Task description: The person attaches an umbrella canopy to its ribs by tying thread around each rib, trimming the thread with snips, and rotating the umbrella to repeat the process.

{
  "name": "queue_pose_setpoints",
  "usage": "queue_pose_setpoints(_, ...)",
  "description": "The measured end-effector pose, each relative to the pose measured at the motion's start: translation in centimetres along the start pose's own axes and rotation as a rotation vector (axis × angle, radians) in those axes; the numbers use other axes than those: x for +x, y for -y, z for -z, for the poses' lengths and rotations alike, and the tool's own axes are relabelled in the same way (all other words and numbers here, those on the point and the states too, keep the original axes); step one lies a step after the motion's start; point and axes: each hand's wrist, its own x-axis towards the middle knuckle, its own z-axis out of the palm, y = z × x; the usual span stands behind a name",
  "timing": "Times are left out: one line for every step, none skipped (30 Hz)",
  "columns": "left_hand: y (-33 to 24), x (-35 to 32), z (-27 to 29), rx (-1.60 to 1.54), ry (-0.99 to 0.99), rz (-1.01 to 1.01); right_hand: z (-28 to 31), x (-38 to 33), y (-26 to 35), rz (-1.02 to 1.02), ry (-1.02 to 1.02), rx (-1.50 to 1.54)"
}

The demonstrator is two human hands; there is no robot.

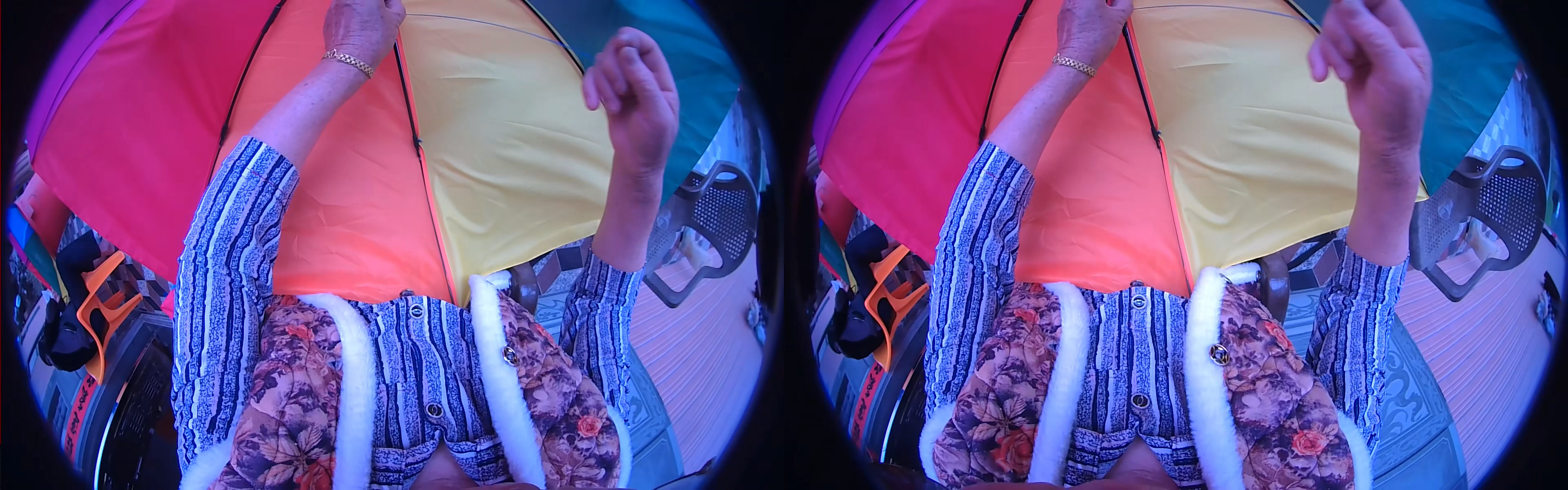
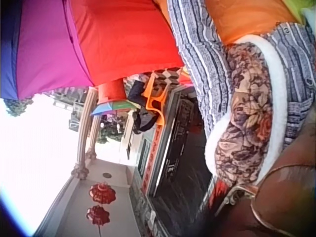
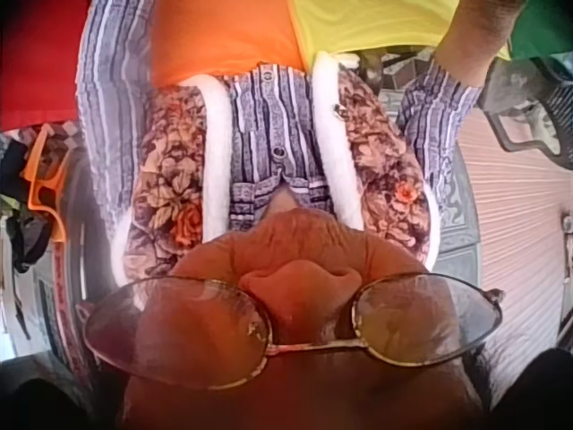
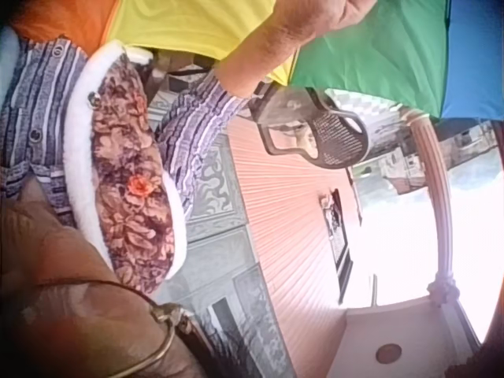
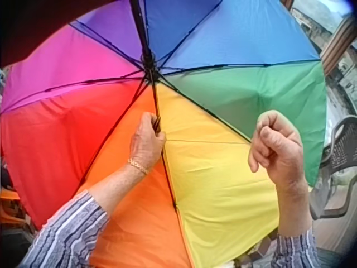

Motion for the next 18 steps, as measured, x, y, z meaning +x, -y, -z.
queue_pose_setpoints(0.2,-0.1,0.1,0.002,-0.005,0.005,0.4,0.2,0.3,0.024,-0.021,0.031)
queue_pose_setpoints(-0.2,0.0,-0.3,-0.001,-0.008,-0.012,1.3,0.0,1.5,0.026,-0.033,0.018)
queue_pose_setpoints(-0.6,0.1,-0.7,-0.005,-0.011,-0.029,2.2,-0.1,3.1,0.06,-0.027,0.047)
queue_pose_setpoints(-0.4,0.2,-0.6,0.009,-0.026,-0.037,2.6,0.1,3.9,0.093,-0.007,0.092)
queue_pose_setpoints(-0.3,0.2,-0.4,0.012,-0.028,-0.036,2.7,0.2,4.3,0.126,0.012,0.137)
queue_pose_setpoints(-0.1,0.2,-0.2,0.008,-0.027,-0.037,2.5,0.3,4.1,0.127,0.015,0.14)
queue_pose_setpoints(-0.1,0.2,-0.1,0.0,-0.027,-0.039,2.1,0.4,3.8,0.118,0.037,0.178)
queue_pose_setpoints(-0.1,0.2,-0.1,-0.008,-0.026,-0.042,1.7,0.5,3.6,0.11,0.058,0.217)
queue_pose_setpoints(0.1,0.2,0.0,-0.007,-0.027,-0.041,1.6,0.6,3.5,0.101,0.08,0.256)
queue_pose_setpoints(0.4,0.1,0.0,-0.047,-0.04,-0.102,1.7,0.9,3.5,0.101,0.082,0.257)
queue_pose_setpoints(0.7,0.0,0.0,-0.086,-0.053,-0.161,1.8,1.2,3.6,0.112,0.088,0.286)
queue_pose_setpoints(0.7,-0.1,-0.1,-0.131,-0.06,-0.224,2.1,1.5,3.7,0.125,0.086,0.308)
queue_pose_setpoints(0.7,-0.2,-0.1,-0.135,-0.056,-0.225,2.4,1.7,3.7,0.137,0.086,0.331)
queue_pose_setpoints(0.2,-0.4,0.9,-0.106,0.04,-0.24,2.5,2.0,3.7,0.137,0.085,0.335)
queue_pose_setpoints(-0.4,-0.7,1.9,-0.077,0.136,-0.253,2.7,2.3,3.7,0.145,0.073,0.332)
queue_pose_setpoints(-0.6,-0.8,2.3,-0.049,0.232,-0.266,2.8,2.5,3.8,0.152,0.062,0.329)
queue_pose_setpoints(-0.6,-0.8,2.3,-0.048,0.228,-0.266,2.7,2.7,3.9,0.16,0.054,0.324)
queue_pose_setpoints(-0.7,-0.7,2.1,-0.002,0.218,-0.253,2.3,2.9,3.9,0.161,0.057,0.323)
